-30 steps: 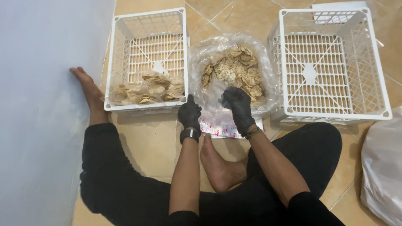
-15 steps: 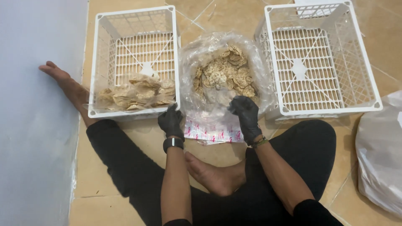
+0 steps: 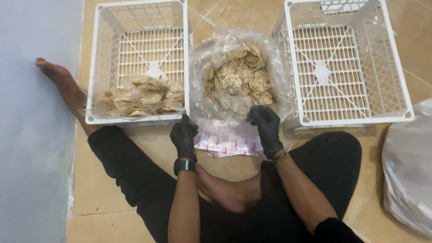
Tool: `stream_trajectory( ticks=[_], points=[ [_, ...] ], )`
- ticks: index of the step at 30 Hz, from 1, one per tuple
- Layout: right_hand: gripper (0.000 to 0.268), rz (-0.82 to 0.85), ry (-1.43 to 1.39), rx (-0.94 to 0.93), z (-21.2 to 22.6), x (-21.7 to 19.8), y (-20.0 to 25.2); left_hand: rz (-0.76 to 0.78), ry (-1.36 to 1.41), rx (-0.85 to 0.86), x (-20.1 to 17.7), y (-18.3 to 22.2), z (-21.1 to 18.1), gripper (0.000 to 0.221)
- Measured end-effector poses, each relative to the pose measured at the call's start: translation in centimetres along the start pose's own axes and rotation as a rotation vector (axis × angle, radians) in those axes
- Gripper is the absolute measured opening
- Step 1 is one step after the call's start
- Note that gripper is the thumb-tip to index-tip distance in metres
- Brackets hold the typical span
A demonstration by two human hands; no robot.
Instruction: Sorting and transferring dried food items from a plastic bag into a plastic basket
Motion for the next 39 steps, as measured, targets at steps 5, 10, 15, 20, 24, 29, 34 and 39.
stream_trajectory(
  ticks=[5,10,15,20,24,29,34,39],
  points=[
    [0.011,0.015,0.053,-0.050,2.5,-0.1,-2.0,-0.007,0.020,-0.005,0.0,0.6,0.3,0.036],
    [0.008,-0.005,0.076,-0.080,3.0,-1.8,-2.3,0.034,0.327,0.032,-3.6,-5.5,0.7,0.029],
    [0.008,-0.061,0.026,-0.083,-0.3,-2.4,-2.6,0.103,0.316,-0.067,-3.9,-9.1,0.3,0.026],
    [0.010,-0.011,0.025,-0.060,-0.9,-1.9,-2.0,0.054,0.073,-0.087,1.2,-3.7,-2.9,0.040],
    [0.016,0.142,0.060,0.048,0.1,-1.7,0.4,-0.028,0.015,0.003,0.6,-4.6,-0.9,0.043],
    [0.016,0.239,0.138,0.086,-1.1,-0.8,0.0,0.032,-1.321,1.147,-5.1,-6.1,9.4,0.021],
    [0.016,0.120,0.156,0.057,-1.3,-1.3,-0.2,0.130,-1.015,0.525,-4.2,-1.8,9.2,0.044],
    [0.023,0.057,0.152,-0.018,-2.3,-2.0,-1.1,0.282,-1.061,0.074,-2.2,-2.6,12.3,0.050]
  ],
)
Point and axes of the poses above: each hand's wrist, its own y-axis away from the middle knuckle, its own x-axis out of the palm, z = x × y, the point moved 4 cm from there along -y, towards the middle knuckle, and after that the axes turned 14 degrees about y, right-handed, at the moved point
